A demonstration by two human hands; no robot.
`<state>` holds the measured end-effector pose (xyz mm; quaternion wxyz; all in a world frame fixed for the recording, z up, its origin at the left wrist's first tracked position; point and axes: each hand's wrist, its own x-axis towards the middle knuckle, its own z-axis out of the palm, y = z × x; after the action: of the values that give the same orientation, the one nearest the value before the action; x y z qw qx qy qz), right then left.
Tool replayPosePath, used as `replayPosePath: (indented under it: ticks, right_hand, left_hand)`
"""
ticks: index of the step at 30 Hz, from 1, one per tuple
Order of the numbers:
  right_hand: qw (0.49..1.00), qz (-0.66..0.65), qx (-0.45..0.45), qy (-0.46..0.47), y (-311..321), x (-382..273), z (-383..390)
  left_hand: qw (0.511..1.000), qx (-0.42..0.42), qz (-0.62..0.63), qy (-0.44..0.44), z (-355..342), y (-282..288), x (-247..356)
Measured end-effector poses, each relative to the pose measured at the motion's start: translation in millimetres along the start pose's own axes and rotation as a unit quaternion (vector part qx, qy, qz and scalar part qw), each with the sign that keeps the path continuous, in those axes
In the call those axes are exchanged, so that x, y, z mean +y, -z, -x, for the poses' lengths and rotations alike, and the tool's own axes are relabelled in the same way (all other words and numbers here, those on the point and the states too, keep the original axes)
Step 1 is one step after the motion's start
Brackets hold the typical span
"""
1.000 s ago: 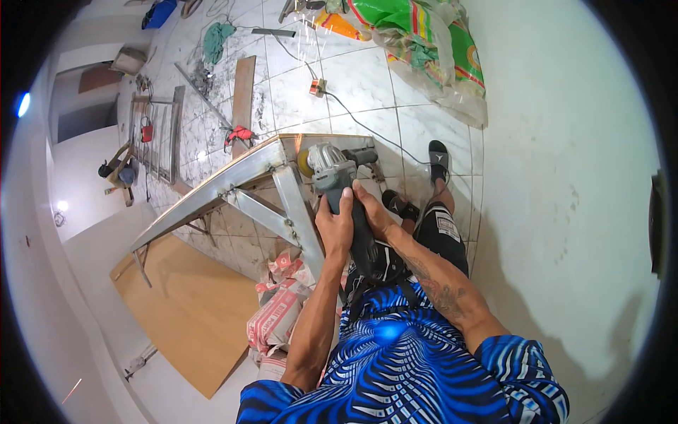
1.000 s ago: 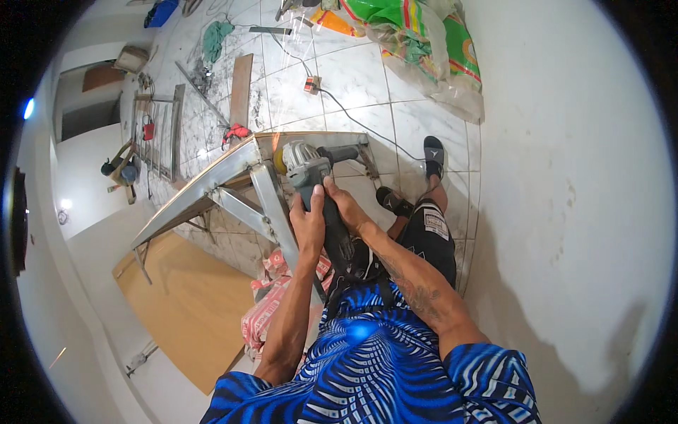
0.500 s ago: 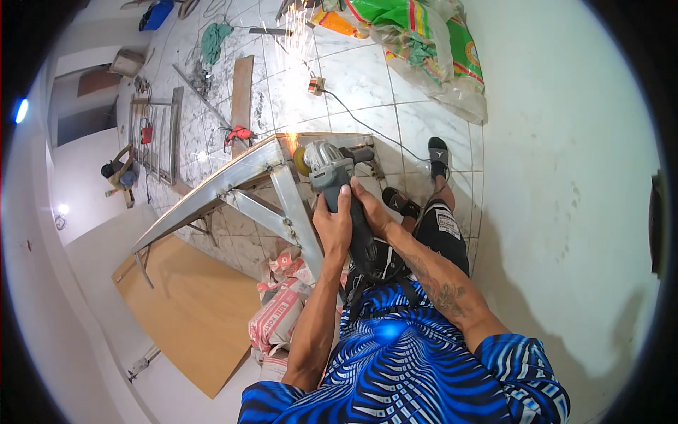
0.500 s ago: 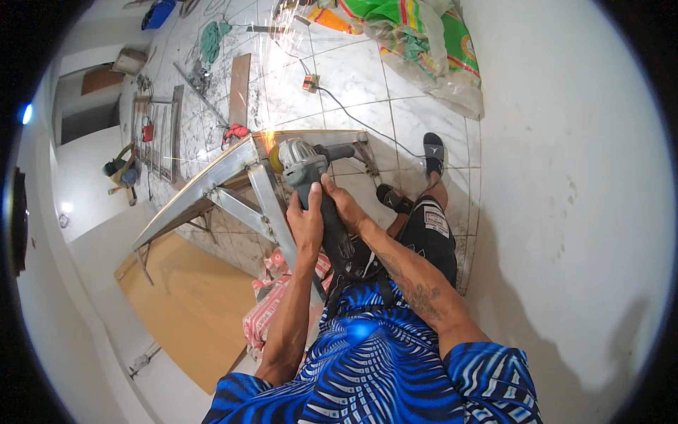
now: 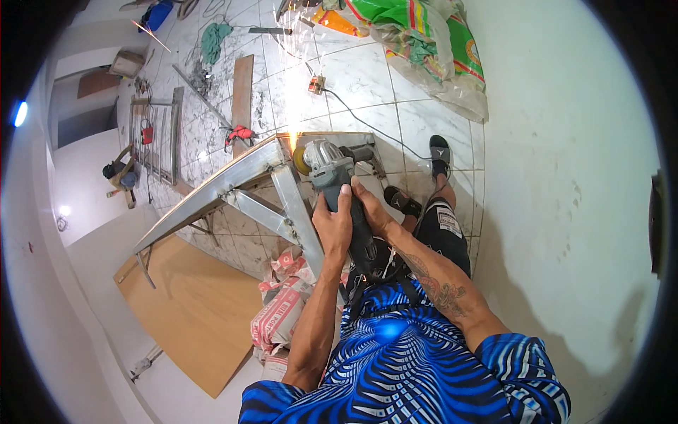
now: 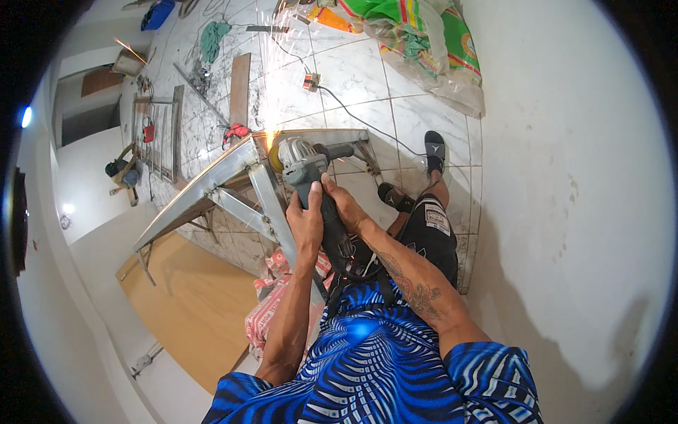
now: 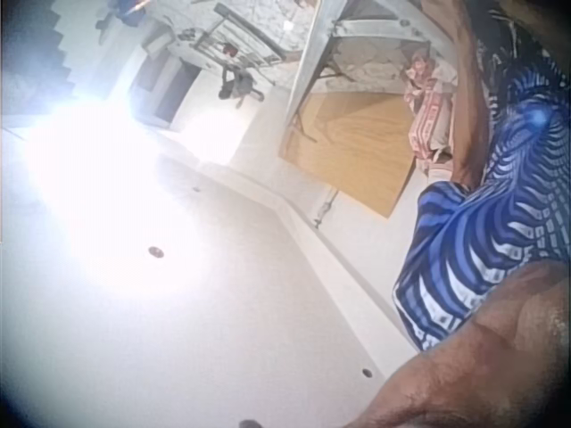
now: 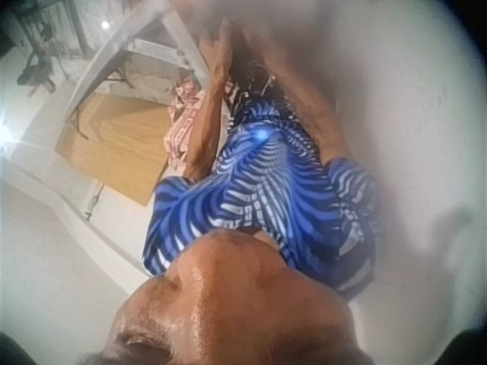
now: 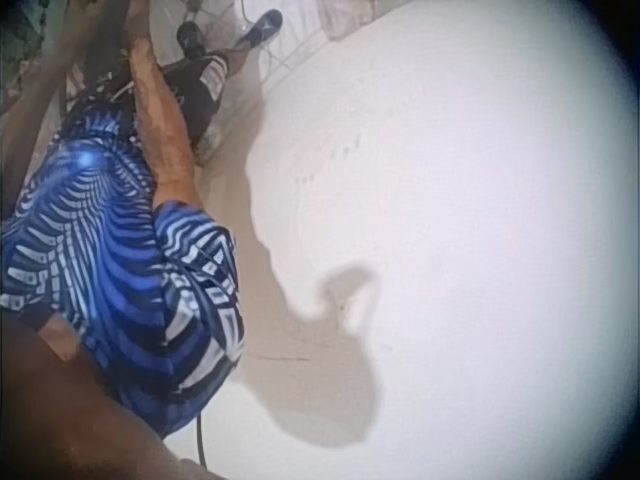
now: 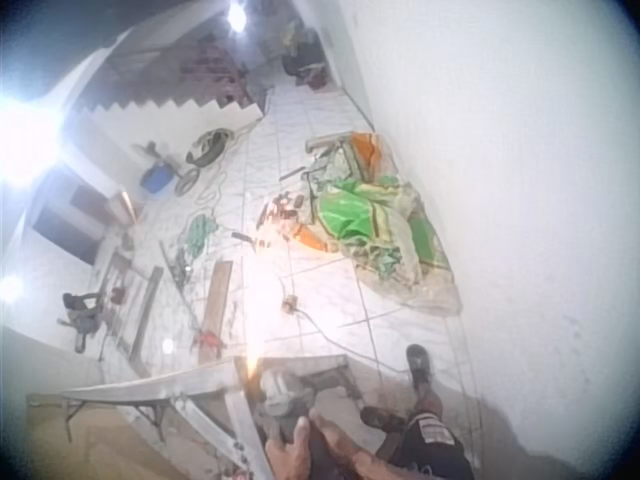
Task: The person uses a power grinder to smooth the edges of a metal frame, moving the tool along the length of the metal while holding the frame steady.
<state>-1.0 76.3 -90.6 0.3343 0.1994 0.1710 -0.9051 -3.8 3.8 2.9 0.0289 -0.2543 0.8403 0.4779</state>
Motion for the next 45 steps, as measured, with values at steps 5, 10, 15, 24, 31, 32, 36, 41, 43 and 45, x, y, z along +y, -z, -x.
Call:
replayPosePath:
  ticks: [5, 10, 15, 24, 31, 32, 36, 41, 43, 45]
  right_hand:
    - [1.0, -0.001, 0.001, -0.005, -7, -4, 3]
    - [1.0, -0.004, -0.019, -0.015, -6, -6, 3]
    - [1.0, -0.002, -0.01, -0.009, -4, -3, 1]
    - [0.999, 0.009, -0.004, -0.032, -7, -11, 4]
    - [1.0, -0.012, -0.005, -0.019, -7, -7, 2]
    - [1.0, -0.012, -0.004, -0.023, -6, -7, 2]
    - [1.0, -0.012, -0.005, -0.021, -5, -6, 3]
    - [1.0, -0.011, -0.012, -0.011, -9, -8, 6]
    - [0.999, -0.024, -0.014, -0.018, -8, -6, 5]
    - [0.999, -0.033, -0.016, -0.026, -9, -7, 6]
  left_hand:
    - [1.0, -0.003, 0.004, 0.014, -1, 2, -1]
    - [1.0, 0.001, -0.007, 0.01, -1, 1, 0]
    - [1.0, 0.004, 0.001, 0.002, -3, 0, -4]
    - [0.999, 0.004, -0.03, 0.01, -6, 0, -4]
    - [1.0, -0.001, -0.027, 0.011, -5, 1, -4]
    - [0.999, -0.001, -0.032, 0.011, -5, 1, -4]
    - [0.999, -0.005, -0.044, 0.018, -4, 1, 1]
    - [0.999, -0.01, -0.027, 0.023, -2, 1, 1]
    - [1.0, -0.005, -0.017, 0.001, -2, 0, 1]
    - [1.0, -0.005, -0.013, -0.006, -2, -1, 0]
